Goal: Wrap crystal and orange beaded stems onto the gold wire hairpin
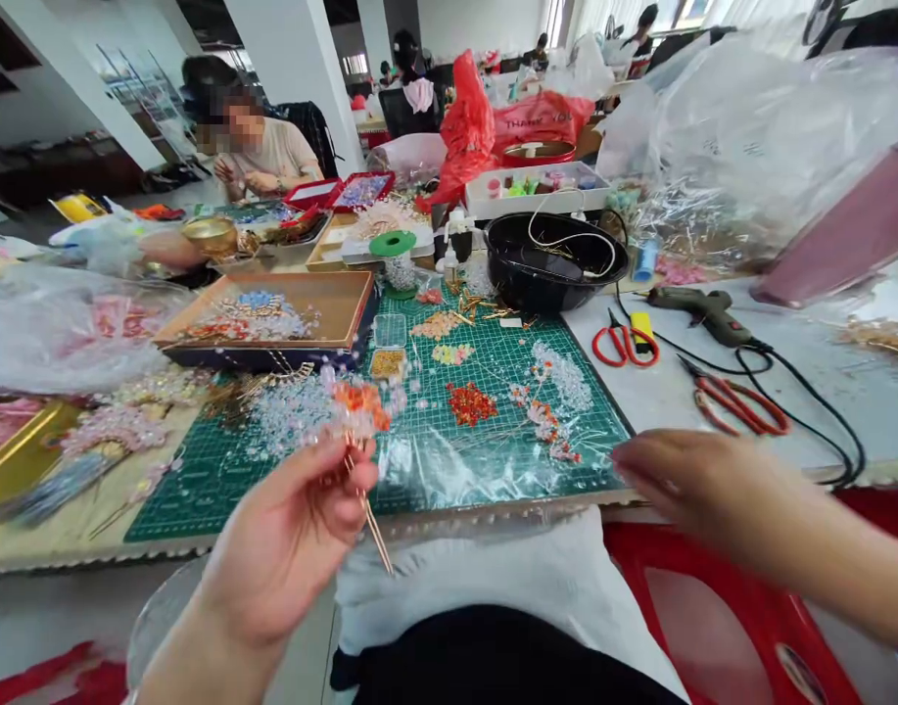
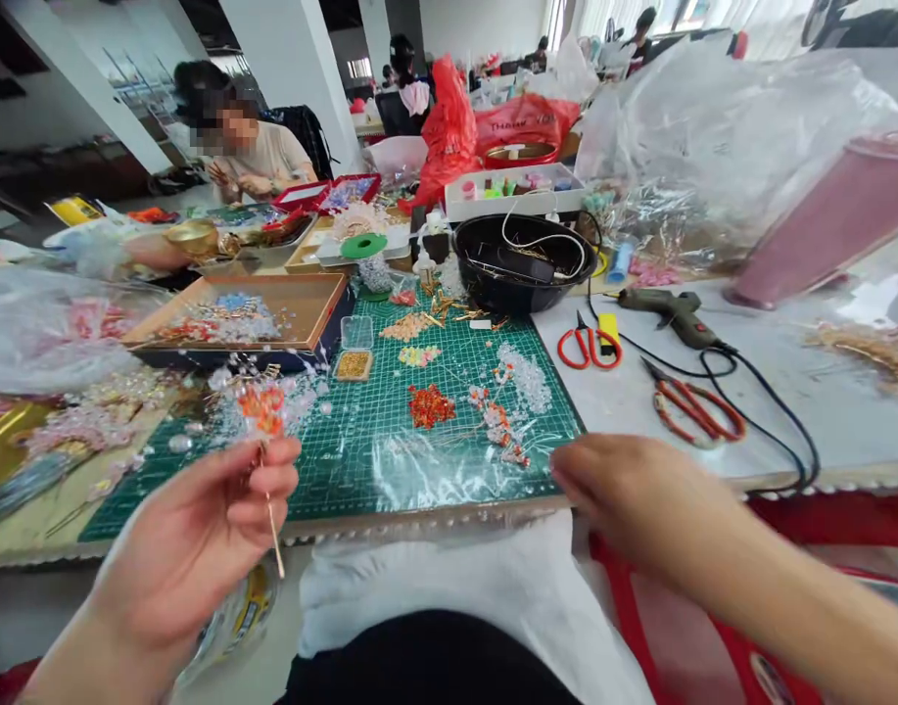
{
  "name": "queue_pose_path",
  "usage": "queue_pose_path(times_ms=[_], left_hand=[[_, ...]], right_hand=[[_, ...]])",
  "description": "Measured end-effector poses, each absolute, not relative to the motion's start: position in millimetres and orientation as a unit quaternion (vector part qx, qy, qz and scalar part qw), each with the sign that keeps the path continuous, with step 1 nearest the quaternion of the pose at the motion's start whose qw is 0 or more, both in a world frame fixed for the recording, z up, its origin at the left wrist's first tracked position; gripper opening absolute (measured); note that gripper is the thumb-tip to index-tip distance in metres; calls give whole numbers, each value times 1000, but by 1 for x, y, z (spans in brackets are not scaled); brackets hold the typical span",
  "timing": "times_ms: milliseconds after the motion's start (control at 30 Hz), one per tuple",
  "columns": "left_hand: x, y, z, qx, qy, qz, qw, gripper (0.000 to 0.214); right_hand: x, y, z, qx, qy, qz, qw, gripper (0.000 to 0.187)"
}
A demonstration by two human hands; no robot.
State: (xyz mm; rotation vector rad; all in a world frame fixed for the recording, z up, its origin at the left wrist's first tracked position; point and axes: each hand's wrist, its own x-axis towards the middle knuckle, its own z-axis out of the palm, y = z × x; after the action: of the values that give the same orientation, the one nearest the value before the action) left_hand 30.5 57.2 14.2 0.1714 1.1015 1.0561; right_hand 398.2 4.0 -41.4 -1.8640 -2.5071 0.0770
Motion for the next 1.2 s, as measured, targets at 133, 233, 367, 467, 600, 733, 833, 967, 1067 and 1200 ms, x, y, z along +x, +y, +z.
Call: queue_pose_path(times_ms=[133,233,367,467,600,733,833,967,1067,1200], left_hand=[[13,12,-8,86,485,435,754,27],[7,-8,-16,111,467,415,773,27],[4,-25,-21,128,431,411,793,23],[1,-33,-27,136,409,401,808,21],[-4,-40,-35,135,391,398,819,22],[-12,-44,-35,123,380,421,814,28],[-20,-45,-33,112,375,443,806,31],[-24,-43,-35,102,379,430,813,29],[-22,-42,-42,93,416,398,812,25],[-15,-42,-52,118,424,335,834,38]], right_hand=[[348,5,-71,-538,-843,1,-20,12],[343,20,-87,-555,-831,-35,-6,24],[346,31,-98,-585,-810,-30,17,26],[342,33,-103,-611,-791,-12,28,26],[335,36,-108,-609,-792,6,46,27],[333,33,-109,-597,-797,27,92,27],[340,26,-106,-577,-799,58,159,25],[357,21,-104,-558,-768,111,294,25],[367,24,-106,-569,-700,150,404,28],[371,30,-101,-564,-602,227,517,32]])
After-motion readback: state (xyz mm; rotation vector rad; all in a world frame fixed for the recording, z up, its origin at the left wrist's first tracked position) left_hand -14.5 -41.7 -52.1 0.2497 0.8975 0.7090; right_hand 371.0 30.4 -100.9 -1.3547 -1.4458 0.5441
